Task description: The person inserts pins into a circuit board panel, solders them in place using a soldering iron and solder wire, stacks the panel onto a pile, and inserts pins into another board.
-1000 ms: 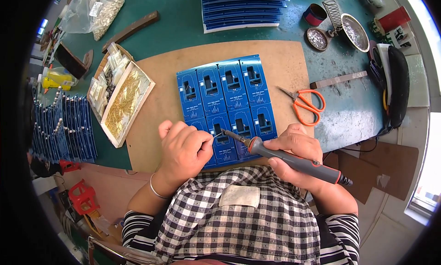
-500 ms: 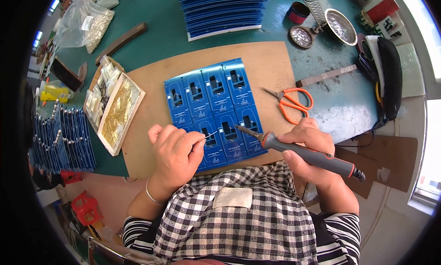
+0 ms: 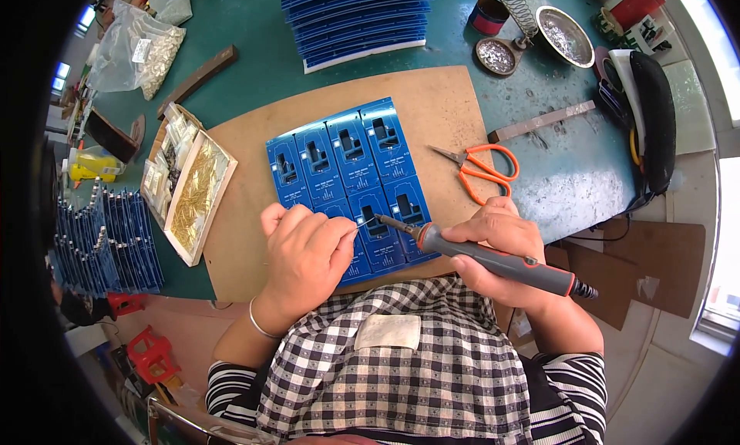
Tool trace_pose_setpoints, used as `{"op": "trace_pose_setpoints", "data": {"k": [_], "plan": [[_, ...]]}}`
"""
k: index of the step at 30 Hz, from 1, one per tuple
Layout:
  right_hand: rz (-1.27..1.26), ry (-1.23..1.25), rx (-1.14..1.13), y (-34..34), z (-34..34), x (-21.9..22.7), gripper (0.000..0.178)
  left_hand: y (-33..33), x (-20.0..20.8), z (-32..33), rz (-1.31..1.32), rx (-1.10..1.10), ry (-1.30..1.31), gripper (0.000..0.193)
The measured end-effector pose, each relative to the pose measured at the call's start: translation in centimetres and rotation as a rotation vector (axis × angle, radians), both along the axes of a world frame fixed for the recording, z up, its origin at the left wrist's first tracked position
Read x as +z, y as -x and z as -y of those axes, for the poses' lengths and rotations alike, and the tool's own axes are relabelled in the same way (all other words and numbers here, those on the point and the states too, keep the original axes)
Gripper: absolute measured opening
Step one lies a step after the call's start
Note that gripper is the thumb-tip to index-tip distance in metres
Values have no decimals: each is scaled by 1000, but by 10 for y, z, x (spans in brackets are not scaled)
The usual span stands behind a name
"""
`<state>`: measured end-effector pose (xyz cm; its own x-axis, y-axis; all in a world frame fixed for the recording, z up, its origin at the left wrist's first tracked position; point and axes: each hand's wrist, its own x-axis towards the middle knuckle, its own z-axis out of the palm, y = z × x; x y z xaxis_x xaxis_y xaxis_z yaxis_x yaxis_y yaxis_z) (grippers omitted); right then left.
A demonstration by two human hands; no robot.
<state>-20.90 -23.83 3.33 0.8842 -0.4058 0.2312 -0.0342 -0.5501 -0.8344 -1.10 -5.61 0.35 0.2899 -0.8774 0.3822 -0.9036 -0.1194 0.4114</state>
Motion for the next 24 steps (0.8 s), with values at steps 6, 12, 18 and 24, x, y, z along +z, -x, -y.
{"op": "trace_pose_setpoints", "data": {"k": [6, 12, 18, 24], "plan": [[-7, 8, -1, 0, -1, 0, 26, 0, -8, 2, 26, -21, 8, 18], [7, 23, 19, 0, 1, 1, 26, 2, -6, 1, 19, -46, 9, 17], [38, -39, -42, 13, 12, 5, 26, -1, 4, 7, 34, -40, 48, 18], [20, -7, -110, 20, 20, 9, 26, 8, 11, 21, 35, -64, 18, 15]]}}
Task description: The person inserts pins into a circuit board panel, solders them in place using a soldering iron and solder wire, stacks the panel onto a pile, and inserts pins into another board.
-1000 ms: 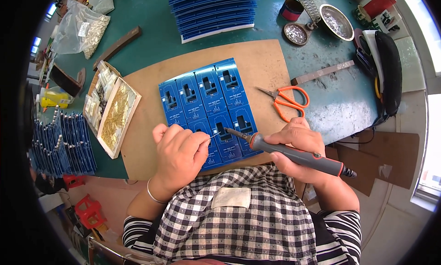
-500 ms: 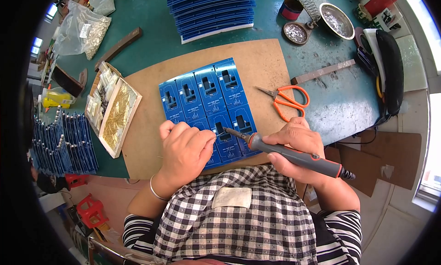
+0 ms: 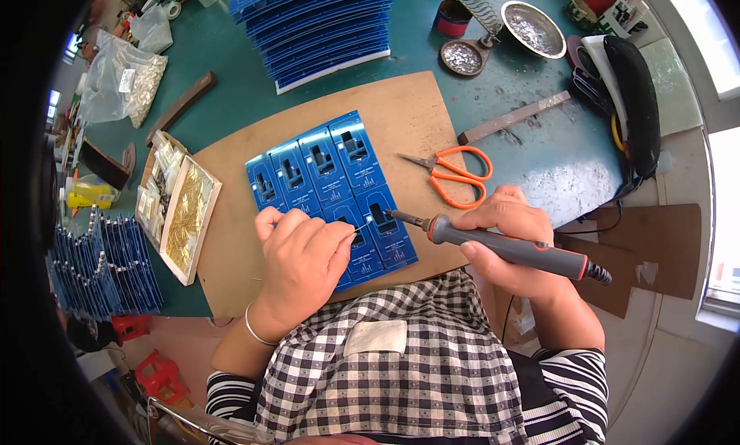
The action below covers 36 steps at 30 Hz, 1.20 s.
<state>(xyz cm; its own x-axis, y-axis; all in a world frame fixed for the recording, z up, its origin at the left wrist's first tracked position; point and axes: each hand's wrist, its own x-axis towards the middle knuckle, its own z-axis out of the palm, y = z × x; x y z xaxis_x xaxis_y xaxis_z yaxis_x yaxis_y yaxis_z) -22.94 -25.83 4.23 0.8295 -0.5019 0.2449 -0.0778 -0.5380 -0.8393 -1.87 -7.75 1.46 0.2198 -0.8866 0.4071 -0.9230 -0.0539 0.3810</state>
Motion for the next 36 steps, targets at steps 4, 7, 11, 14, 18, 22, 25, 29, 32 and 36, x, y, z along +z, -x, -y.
{"op": "trace_pose_setpoints", "data": {"k": [4, 7, 11, 14, 18, 22, 25, 29, 32, 36], "plan": [[-15, 62, 42, -1, 1, -2, 26, 2, -1, 8, 8, -26, -37, 14], [-18, 73, 62, 0, 3, -3, 26, 3, -2, 12, 5, -31, -39, 13], [-20, 58, 75, 0, 5, -5, 25, 4, -4, 15, 17, -19, -50, 12], [-16, 57, 77, 0, 6, -7, 25, 5, -6, 18, 19, -19, -46, 12], [-25, 60, 83, 1, 6, -5, 25, 5, -10, 20, 63, -26, -29, 16], [-22, 55, 81, 2, 4, -5, 25, 8, -12, 18, 47, -33, -24, 16], [-16, 67, 86, 2, 3, -6, 26, 9, -11, 16, 43, -39, -22, 16], [-3, 52, 94, 6, 7, -3, 25, 7, -5, 14, 33, -38, -6, 15], [18, 25, 112, 13, 11, 1, 25, 5, -2, 10, 27, -7, 3, 16], [-6, 124, 299, 17, 13, 13, 28, 7, -4, 9, -44, 18, 3, 15]]}}
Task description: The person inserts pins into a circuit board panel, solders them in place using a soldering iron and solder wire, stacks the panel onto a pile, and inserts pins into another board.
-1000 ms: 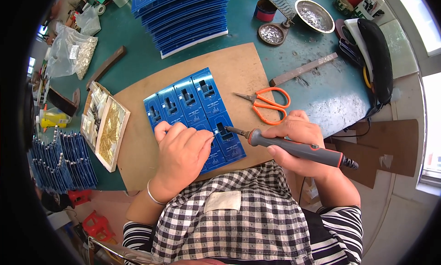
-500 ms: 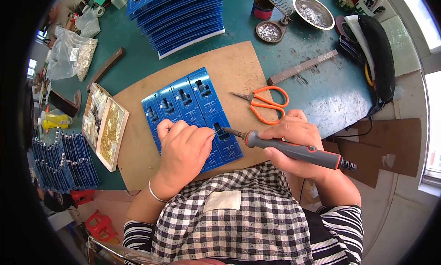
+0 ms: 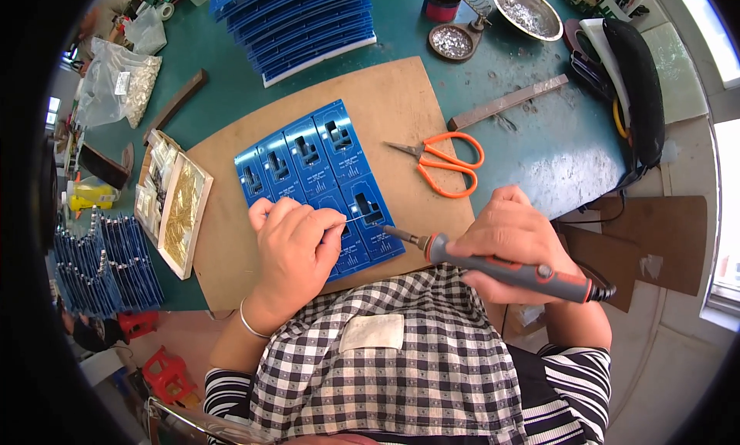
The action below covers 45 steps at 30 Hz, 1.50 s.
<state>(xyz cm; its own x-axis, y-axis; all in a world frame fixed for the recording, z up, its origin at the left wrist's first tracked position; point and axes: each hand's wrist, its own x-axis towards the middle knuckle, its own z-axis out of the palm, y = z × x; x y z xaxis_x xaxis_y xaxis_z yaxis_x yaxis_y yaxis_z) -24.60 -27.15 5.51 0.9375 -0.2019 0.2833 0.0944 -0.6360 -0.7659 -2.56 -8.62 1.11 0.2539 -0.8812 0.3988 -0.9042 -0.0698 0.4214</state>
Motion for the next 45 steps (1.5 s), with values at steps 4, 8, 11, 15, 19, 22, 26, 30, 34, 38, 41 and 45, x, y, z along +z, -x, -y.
{"op": "trace_pose_setpoints", "data": {"k": [4, 8, 11, 15, 19, 22, 26, 30, 34, 38, 41, 45], "plan": [[-115, 164, 118, 2, -4, 10, 39, -1, 0, 0, -53, -47, -31, 15], [-151, 204, 102, -3, -7, 12, 43, -1, -1, 1, -39, -64, -35, 16], [-160, 228, 110, -5, -8, 12, 44, 0, 1, 1, -38, -56, -62, 13], [-167, 265, 102, -6, -10, 16, 43, 1, 1, 2, -33, -64, -69, 13], [-165, 272, 90, -7, -11, 16, 41, 0, -1, 5, -10, -95, -66, 15], [-157, 282, 84, -8, -12, 16, 40, 0, -1, 5, 3, -110, -73, 16], [-158, 287, 80, -9, -13, 17, 41, -1, -1, 4, 15, -135, -84, 17], [-159, 284, 80, -9, -13, 17, 42, -5, 0, 3, 51, -100, -56, 16], [-177, 257, 89, -7, -10, 17, 41, -13, 4, -3, 55, -40, -17, 15], [-178, 247, 131, -8, -2, 16, 39, -10, 4, -7, 5, -17, -38, 15], [-160, 226, 189, -10, 7, 14, 36, -7, 2, -8, -36, -12, -43, 15], [-137, 128, 273, -15, 28, 6, 30, -5, 1, -8, -73, -22, -55, 14]]}}
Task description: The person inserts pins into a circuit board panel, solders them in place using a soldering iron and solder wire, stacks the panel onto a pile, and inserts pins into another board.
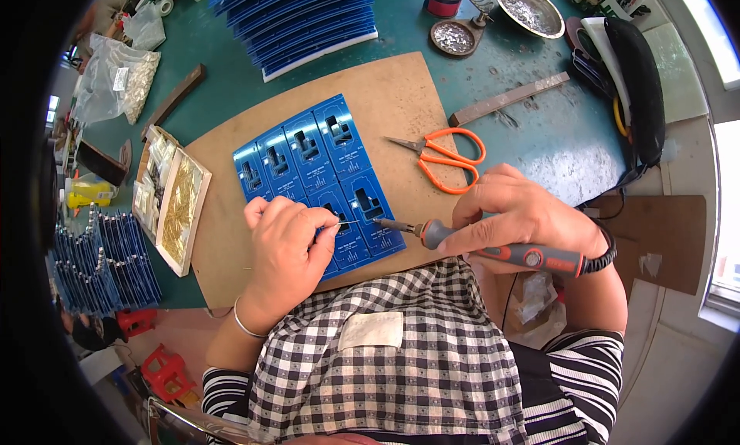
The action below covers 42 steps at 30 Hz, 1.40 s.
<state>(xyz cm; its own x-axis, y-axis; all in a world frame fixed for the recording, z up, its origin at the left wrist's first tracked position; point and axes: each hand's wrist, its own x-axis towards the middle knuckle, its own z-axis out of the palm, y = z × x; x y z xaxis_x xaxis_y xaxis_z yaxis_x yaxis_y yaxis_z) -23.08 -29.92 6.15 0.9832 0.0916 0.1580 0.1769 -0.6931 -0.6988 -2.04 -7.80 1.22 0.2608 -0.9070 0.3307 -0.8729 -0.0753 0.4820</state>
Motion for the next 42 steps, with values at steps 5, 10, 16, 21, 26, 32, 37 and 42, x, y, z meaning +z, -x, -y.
{"op": "trace_pose_setpoints", "data": {"k": [5, 10, 16, 21, 26, 32, 37, 42], "plan": [[-15, -67, 46, -5, 10, -2, 27, -1, 1, -1, 29, -20, -8, 15], [-4, -259, 100, -6, 2, -3, 25, -7, -1, -6, 82, -1, 33, 16], [52, -136, -4, -8, -22, -3, 26, -11, -4, -17, 25, 66, 43, 16], [-21, -78, -45, -9, -32, 4, 37, -11, -3, -21, -11, 23, 28, 15], [-42, -7, -94, 2, -25, 16, 38, -2, -3, -7, 17, -35, 67, 15], [-31, 55, -101, 5, -24, 13, 37, 7, -7, 9, 25, -87, 45, 13], [-15, 72, -101, 4, -20, 12, 36, 9, -6, 14, 50, -68, 31, 13], [-14, 73, -101, 1, -19, 10, 35, 9, -6, 14, 81, -52, 17, 13]]}}
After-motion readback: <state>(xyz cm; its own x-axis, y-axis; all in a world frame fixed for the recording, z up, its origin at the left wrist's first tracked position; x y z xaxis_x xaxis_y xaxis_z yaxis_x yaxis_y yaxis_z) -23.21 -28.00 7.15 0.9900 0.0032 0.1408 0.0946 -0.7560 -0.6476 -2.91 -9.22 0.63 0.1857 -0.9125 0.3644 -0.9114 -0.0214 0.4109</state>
